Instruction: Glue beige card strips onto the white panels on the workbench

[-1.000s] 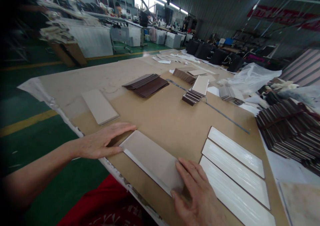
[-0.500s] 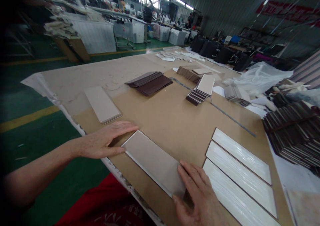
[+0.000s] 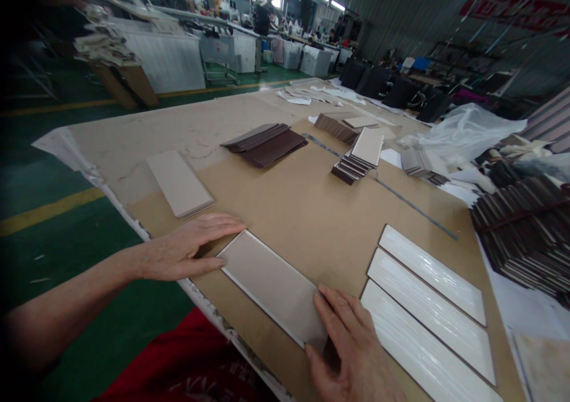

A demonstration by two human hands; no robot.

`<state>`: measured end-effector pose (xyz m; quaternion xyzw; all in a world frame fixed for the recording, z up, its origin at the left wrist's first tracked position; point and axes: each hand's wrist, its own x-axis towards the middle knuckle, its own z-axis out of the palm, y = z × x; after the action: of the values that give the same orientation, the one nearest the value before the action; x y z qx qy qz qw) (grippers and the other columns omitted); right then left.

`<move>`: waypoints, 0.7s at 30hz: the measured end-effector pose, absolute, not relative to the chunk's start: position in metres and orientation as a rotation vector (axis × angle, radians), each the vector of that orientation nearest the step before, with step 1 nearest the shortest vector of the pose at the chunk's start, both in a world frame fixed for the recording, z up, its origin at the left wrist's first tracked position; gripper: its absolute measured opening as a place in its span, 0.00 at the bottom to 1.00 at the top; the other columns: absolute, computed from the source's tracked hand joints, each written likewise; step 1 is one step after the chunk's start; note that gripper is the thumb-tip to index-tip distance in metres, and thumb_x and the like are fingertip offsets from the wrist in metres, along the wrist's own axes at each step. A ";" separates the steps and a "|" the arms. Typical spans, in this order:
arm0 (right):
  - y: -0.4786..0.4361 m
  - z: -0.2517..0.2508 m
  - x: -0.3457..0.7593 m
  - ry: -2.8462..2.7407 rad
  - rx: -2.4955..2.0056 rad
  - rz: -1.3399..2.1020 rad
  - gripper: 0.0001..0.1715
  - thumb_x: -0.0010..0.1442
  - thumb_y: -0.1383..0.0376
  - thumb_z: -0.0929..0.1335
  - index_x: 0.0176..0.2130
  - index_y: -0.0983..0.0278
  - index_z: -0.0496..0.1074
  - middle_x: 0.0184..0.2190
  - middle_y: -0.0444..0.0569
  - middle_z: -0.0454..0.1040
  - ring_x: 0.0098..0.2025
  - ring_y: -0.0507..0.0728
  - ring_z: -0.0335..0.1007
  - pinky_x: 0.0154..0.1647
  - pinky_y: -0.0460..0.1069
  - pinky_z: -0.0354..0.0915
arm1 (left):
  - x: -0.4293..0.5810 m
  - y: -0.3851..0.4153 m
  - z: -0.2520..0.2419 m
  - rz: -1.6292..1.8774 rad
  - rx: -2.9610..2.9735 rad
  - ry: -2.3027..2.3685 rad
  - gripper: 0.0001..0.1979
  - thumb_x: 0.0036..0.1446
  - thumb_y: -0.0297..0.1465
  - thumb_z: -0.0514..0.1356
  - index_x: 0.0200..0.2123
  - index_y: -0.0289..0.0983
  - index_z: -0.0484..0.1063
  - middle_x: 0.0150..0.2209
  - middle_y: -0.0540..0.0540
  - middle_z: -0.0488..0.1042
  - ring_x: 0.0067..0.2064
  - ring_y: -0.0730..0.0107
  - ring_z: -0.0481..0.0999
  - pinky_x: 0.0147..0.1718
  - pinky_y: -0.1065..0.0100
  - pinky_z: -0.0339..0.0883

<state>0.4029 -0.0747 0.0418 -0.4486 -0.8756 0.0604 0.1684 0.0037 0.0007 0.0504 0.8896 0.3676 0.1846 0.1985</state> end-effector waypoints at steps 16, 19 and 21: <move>-0.078 0.079 0.388 -2.612 -1.446 0.380 0.31 0.64 0.62 0.67 0.64 0.65 0.68 0.65 0.56 0.66 0.67 0.67 0.58 0.66 0.69 0.61 | 0.006 0.003 0.050 0.463 2.553 1.002 0.25 0.67 0.38 0.58 0.66 0.45 0.61 0.65 0.42 0.63 0.65 0.52 0.63 0.64 0.52 0.58; -0.080 0.080 0.388 -2.617 -1.471 0.417 0.32 0.65 0.61 0.67 0.66 0.64 0.66 0.67 0.55 0.64 0.68 0.67 0.55 0.67 0.70 0.58 | 0.005 0.004 0.048 0.472 2.565 0.994 0.25 0.67 0.38 0.58 0.65 0.44 0.62 0.65 0.42 0.63 0.64 0.52 0.63 0.63 0.51 0.59; -0.080 0.080 0.388 -2.619 -1.485 0.440 0.32 0.65 0.61 0.67 0.66 0.64 0.65 0.68 0.54 0.63 0.69 0.67 0.55 0.67 0.70 0.57 | 0.005 0.005 0.047 0.475 2.569 0.996 0.25 0.66 0.38 0.58 0.65 0.45 0.62 0.65 0.42 0.64 0.64 0.51 0.64 0.62 0.51 0.60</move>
<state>0.3879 -0.0800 0.0803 -0.4874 -0.8597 0.1443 0.0494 0.0054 0.0048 0.0469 0.9051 0.3509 0.1675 0.1717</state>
